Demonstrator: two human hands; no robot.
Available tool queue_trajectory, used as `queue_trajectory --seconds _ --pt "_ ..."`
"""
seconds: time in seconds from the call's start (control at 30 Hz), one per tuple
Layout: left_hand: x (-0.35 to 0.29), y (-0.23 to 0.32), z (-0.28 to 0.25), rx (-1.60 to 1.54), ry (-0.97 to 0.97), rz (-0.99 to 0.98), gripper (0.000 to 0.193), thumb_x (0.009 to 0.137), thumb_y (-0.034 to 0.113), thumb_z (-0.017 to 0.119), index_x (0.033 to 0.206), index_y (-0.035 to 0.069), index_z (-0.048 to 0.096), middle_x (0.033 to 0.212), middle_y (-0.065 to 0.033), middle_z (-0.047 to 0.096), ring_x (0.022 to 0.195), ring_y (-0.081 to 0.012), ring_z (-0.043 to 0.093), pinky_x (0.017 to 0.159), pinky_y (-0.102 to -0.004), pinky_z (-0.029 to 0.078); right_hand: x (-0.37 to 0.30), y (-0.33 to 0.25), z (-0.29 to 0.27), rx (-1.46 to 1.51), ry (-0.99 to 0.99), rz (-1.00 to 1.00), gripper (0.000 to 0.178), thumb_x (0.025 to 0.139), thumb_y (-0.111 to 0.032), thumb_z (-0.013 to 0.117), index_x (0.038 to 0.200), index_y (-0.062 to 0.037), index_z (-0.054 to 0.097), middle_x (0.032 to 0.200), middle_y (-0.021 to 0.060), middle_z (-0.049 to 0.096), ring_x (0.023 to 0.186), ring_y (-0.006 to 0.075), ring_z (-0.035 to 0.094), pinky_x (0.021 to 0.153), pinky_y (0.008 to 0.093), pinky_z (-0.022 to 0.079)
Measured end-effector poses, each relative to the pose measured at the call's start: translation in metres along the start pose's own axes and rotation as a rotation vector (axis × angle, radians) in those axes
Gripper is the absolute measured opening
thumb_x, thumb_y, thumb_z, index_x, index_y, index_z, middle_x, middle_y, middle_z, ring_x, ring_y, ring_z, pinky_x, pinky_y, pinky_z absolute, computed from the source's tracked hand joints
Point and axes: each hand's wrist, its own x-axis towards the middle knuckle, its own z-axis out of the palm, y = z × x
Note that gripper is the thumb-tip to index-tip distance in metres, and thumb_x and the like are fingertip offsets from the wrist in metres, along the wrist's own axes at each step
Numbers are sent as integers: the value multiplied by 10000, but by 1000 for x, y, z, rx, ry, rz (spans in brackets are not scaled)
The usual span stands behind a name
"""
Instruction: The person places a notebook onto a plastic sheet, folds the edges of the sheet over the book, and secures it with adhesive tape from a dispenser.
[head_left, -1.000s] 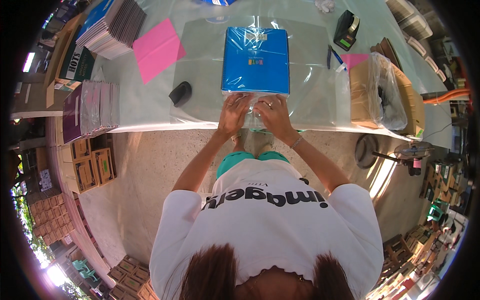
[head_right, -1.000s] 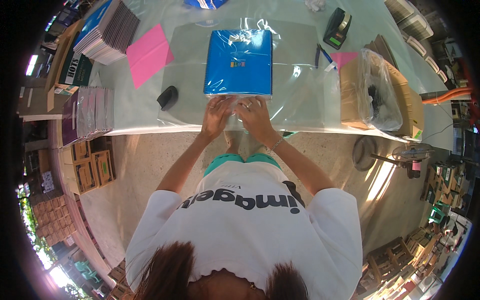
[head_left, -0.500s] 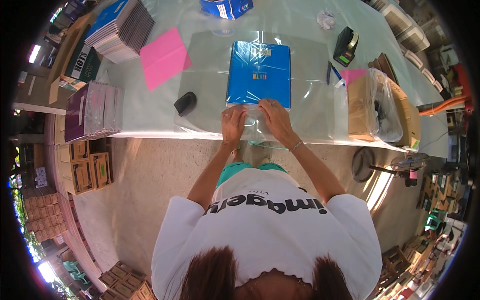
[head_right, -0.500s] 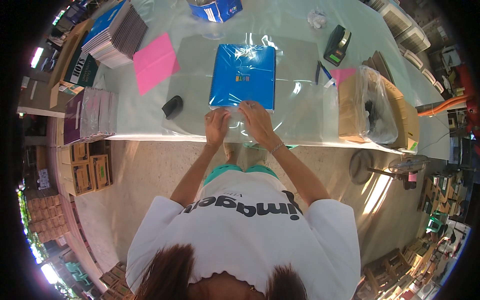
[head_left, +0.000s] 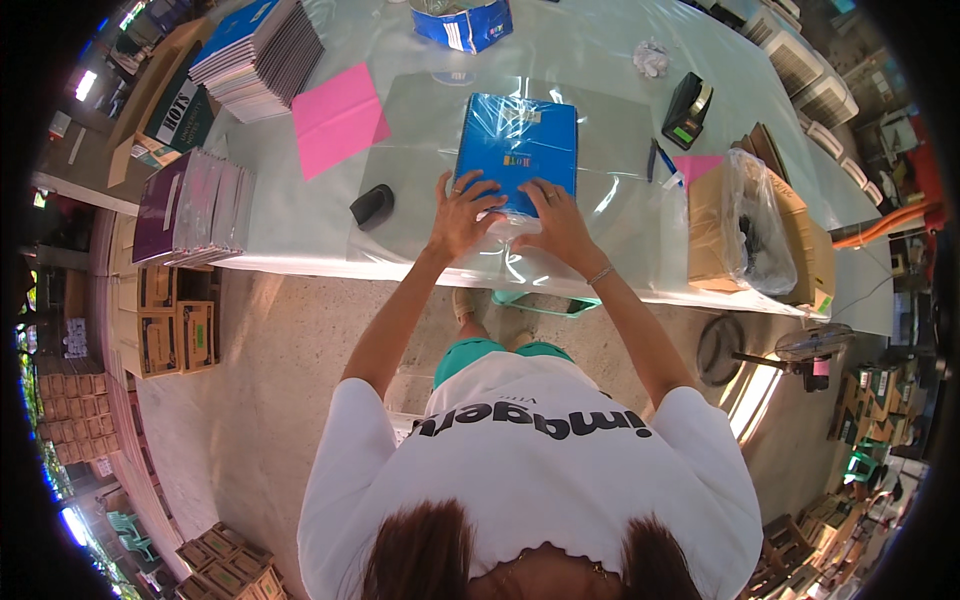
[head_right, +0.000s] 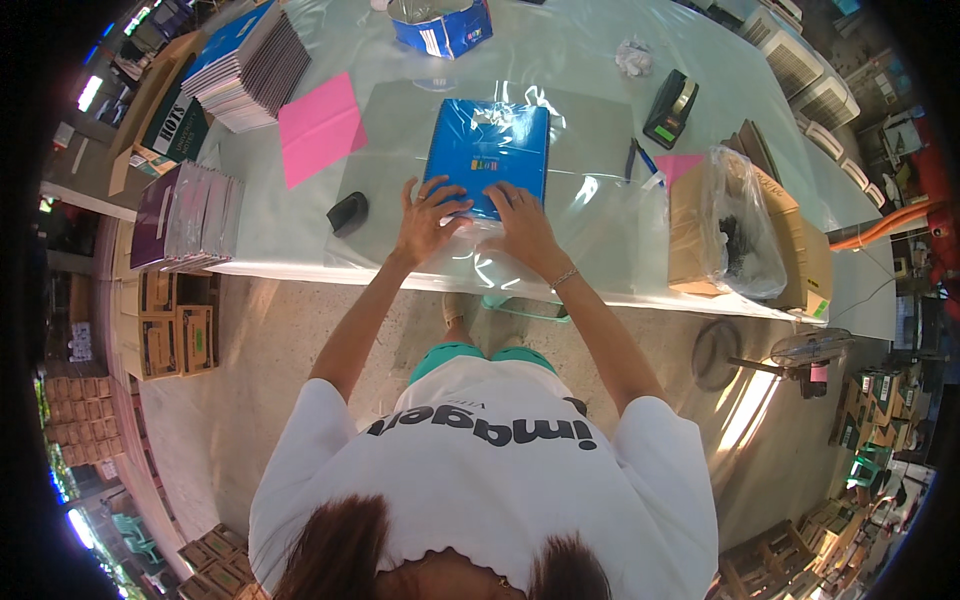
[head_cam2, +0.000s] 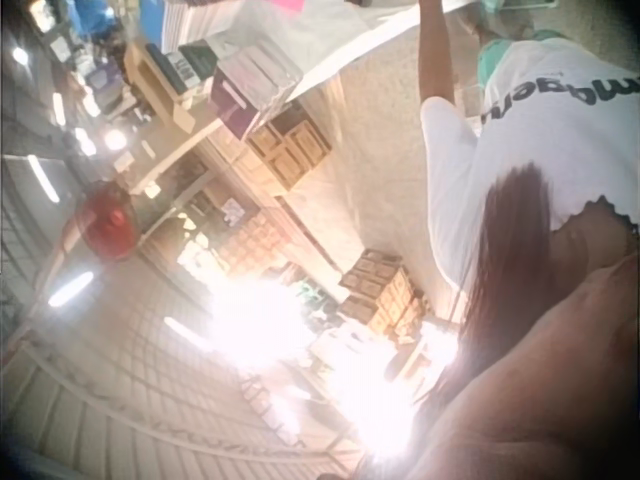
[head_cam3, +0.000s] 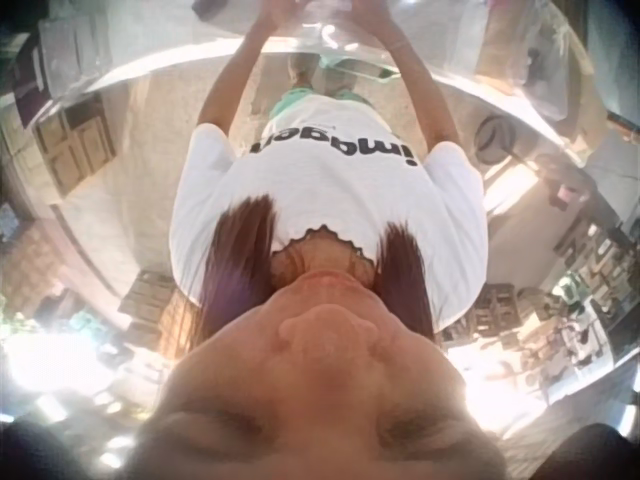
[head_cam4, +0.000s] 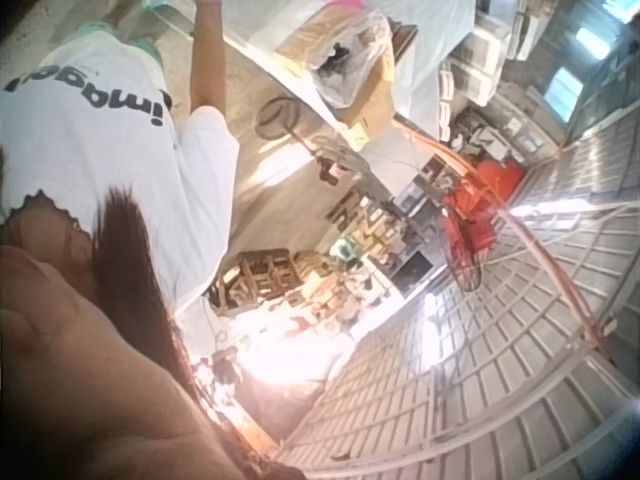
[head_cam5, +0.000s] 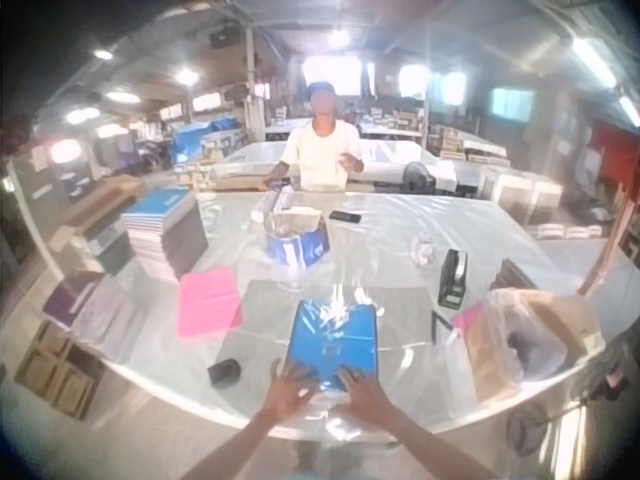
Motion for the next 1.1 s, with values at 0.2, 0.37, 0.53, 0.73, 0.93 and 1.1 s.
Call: queue_trajectory --seconds 0.2,0.37,0.53,0.73,0.93,1.1 --pt "4 0 0 -84 11 17 186 751 265 710 907 164 712 967 35 653 1028 -190 557 903 -393 412 -19 20 5 -5 -109 -32 217 775 -146 652 951 -64 555 982 79 576 919 279 565 774 387 481" --pt "5 -1 -5 -209 -15 -20 104 771 219 693 824 130 710 871 4 663 863 -208 606 711 -357 498 -18 19 3 145 -153 138 78 774 -113 624 831 -64 603 846 74 591 873 268 569 730 401 483" --pt "9 -8 -18 -298 -170 -98 97 790 207 679 801 114 703 843 -15 658 818 -222 612 693 -366 499 -1 17 -7 265 -275 338 58 758 -107 623 762 -51 637 775 88 613 802 277 586 710 384 483" --pt "15 -5 -13 -357 -163 -219 111 786 209 680 806 102 702 813 -43 658 735 -232 623 654 -354 501 9 27 -12 388 -355 491 115 706 -96 722 775 -21 669 731 88 647 662 202 612 638 302 491" --pt "23 -1 -4 -364 -65 -235 140 796 209 695 756 94 625 749 -25 608 627 -218 602 546 -346 485 16 26 -15 492 -404 659 169 686 -57 779 799 2 667 720 64 652 641 126 599 623 247 484" --pt "25 -5 3 -300 -45 -226 163 807 225 693 768 94 602 742 -23 596 609 -220 602 526 -339 477 17 27 -10 470 -343 682 253 667 -100 786 838 -25 617 709 86 659 630 181 625 601 286 484"
